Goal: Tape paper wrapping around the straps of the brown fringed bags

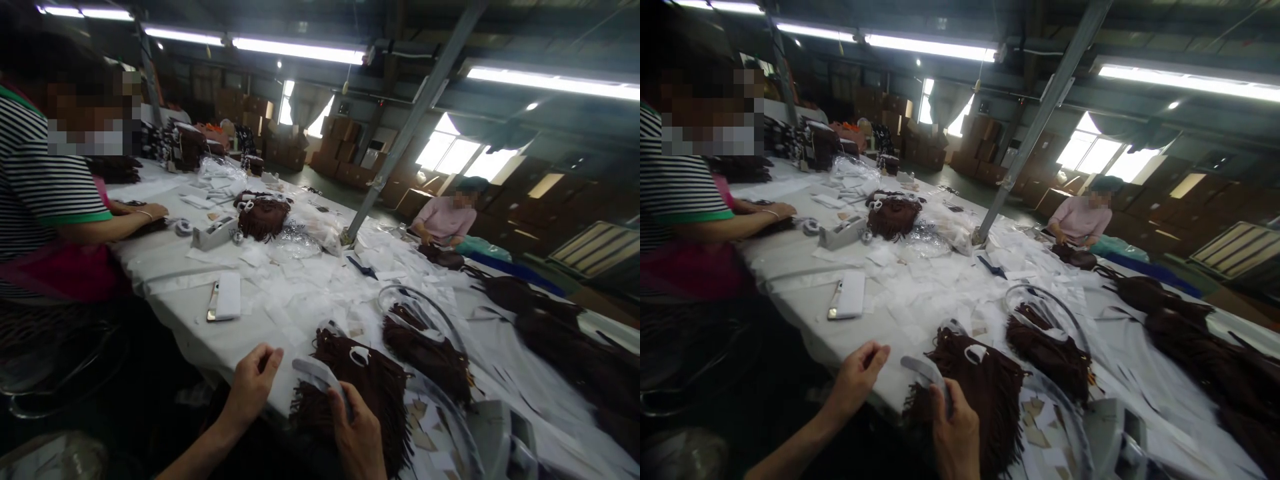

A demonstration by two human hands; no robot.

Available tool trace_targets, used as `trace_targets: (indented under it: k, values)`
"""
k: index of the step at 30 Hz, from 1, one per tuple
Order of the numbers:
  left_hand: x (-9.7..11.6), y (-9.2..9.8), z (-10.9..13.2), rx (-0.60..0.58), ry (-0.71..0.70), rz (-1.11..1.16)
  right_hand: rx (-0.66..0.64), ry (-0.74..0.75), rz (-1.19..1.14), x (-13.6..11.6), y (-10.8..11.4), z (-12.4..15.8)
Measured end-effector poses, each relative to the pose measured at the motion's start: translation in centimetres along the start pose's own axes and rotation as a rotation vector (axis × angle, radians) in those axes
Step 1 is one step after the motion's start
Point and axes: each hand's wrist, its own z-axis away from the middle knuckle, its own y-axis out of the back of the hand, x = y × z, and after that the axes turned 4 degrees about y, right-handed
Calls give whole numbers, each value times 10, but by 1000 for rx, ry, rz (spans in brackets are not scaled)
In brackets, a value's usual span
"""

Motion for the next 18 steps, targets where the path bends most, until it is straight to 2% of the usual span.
trace_targets:
  k: [1, 2, 4, 5, 6, 7, 9, 11, 14, 16, 18]
  values:
    - [-6, 1, 4, -37, 65, 0, 46, -4, 12, 3, -1, 2]
    - [-12, 1, 8, -144, 171, 32, 69, -4, 16, 5, -2, 4]
    - [-21, -2, 16, -389, 425, 246, 61, 9, 10, 6, -9, 10]
    - [-23, -5, 18, -446, 521, 402, 39, 23, 4, 5, -13, 13]
    - [-22, -8, 19, -434, 565, 550, 13, 39, 0, 4, -19, 16]
    - [-20, -10, 19, -369, 552, 651, -14, 57, 3, 3, -23, 19]
    - [-11, -13, 14, -215, 390, 594, -67, 86, 25, 4, -29, 24]
    - [-4, -11, 6, -171, 122, 272, -115, 100, 64, 8, -29, 27]
    - [-4, -6, -2, -336, -204, -268, -135, 138, 146, 15, -19, 26]
    - [-12, -4, -3, -426, -308, -478, -123, 170, 207, 17, -13, 25]
    - [-18, -5, 0, -466, -352, -571, -125, 181, 238, 18, -10, 25]
